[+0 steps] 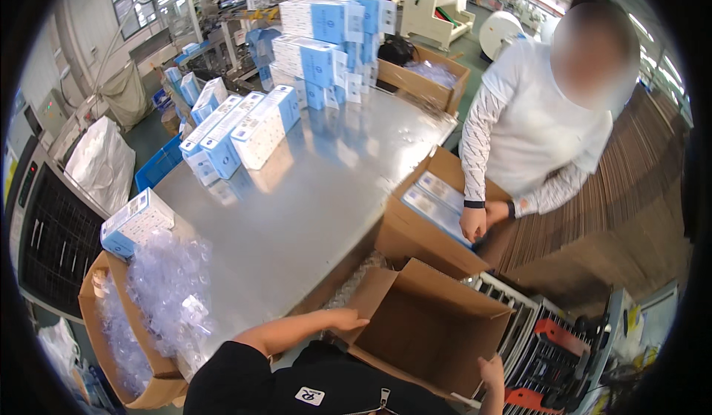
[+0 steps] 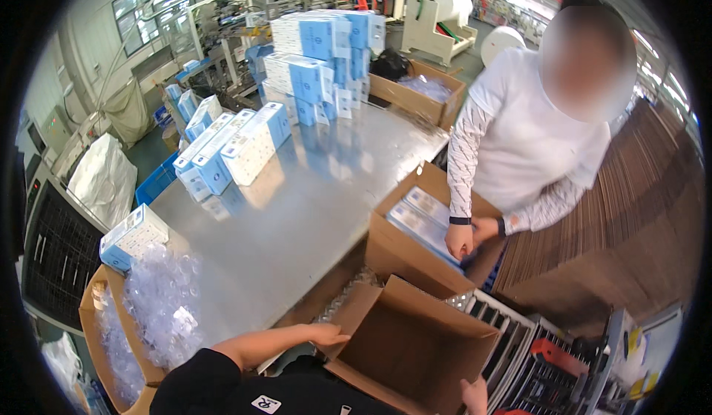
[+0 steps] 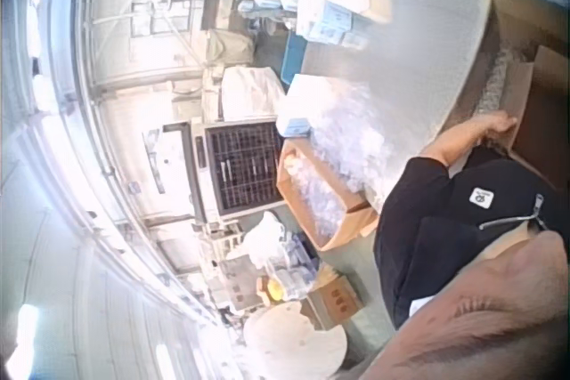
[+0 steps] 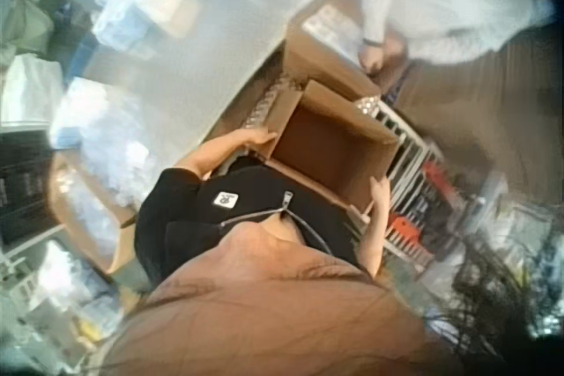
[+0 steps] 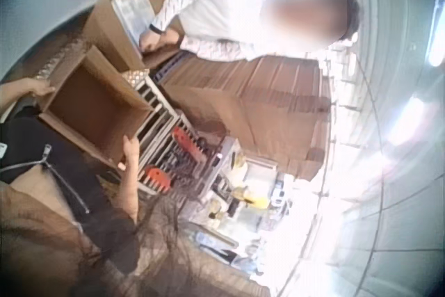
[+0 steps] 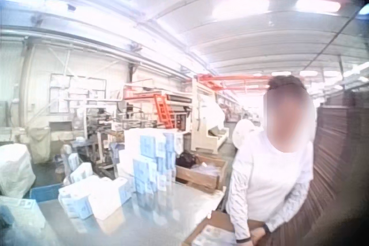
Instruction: The person packs boxes with rectangular product packages by hand on an assembly line, closes the box flaps, and places them onto a conveyor belt.
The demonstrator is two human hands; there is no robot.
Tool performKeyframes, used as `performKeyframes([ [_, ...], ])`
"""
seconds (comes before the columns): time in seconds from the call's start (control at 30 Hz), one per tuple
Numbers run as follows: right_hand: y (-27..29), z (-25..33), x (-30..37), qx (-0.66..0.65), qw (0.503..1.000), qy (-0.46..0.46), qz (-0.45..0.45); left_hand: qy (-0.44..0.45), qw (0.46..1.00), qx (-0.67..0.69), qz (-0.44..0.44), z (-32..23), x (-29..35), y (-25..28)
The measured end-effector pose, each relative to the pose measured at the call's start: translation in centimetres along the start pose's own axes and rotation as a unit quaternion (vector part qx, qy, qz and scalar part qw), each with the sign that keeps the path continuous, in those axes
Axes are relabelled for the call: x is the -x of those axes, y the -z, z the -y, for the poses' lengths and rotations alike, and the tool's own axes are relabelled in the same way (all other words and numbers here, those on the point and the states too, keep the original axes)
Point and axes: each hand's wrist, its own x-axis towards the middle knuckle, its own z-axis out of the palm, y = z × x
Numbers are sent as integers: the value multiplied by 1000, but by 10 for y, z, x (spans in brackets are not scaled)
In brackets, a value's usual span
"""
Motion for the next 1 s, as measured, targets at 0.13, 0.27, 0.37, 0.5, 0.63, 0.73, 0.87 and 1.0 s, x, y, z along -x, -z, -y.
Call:
performKeyframes([
  [0.13,-119,23,-13,64,998,19,-4,31,960,19,-277,43,60,193],
  [0.27,-134,78,14,34,994,33,100,88,699,-195,-682,201,74,382],
  [0.37,-116,167,42,89,984,-66,-142,299,807,-185,-475,239,103,439],
  [0.5,-150,178,-45,38,960,235,-147,255,832,-113,-479,255,79,447],
  [0.63,-294,349,-73,253,890,373,-68,127,908,-62,-396,177,108,362],
  [0.73,-390,424,-84,298,822,482,-53,-68,936,-111,-326,170,164,299],
  [0.87,-495,447,-41,536,739,409,15,22,771,-127,-624,246,156,380],
  [1.0,-476,453,-52,482,813,308,111,150,773,-209,-580,317,134,427],
])
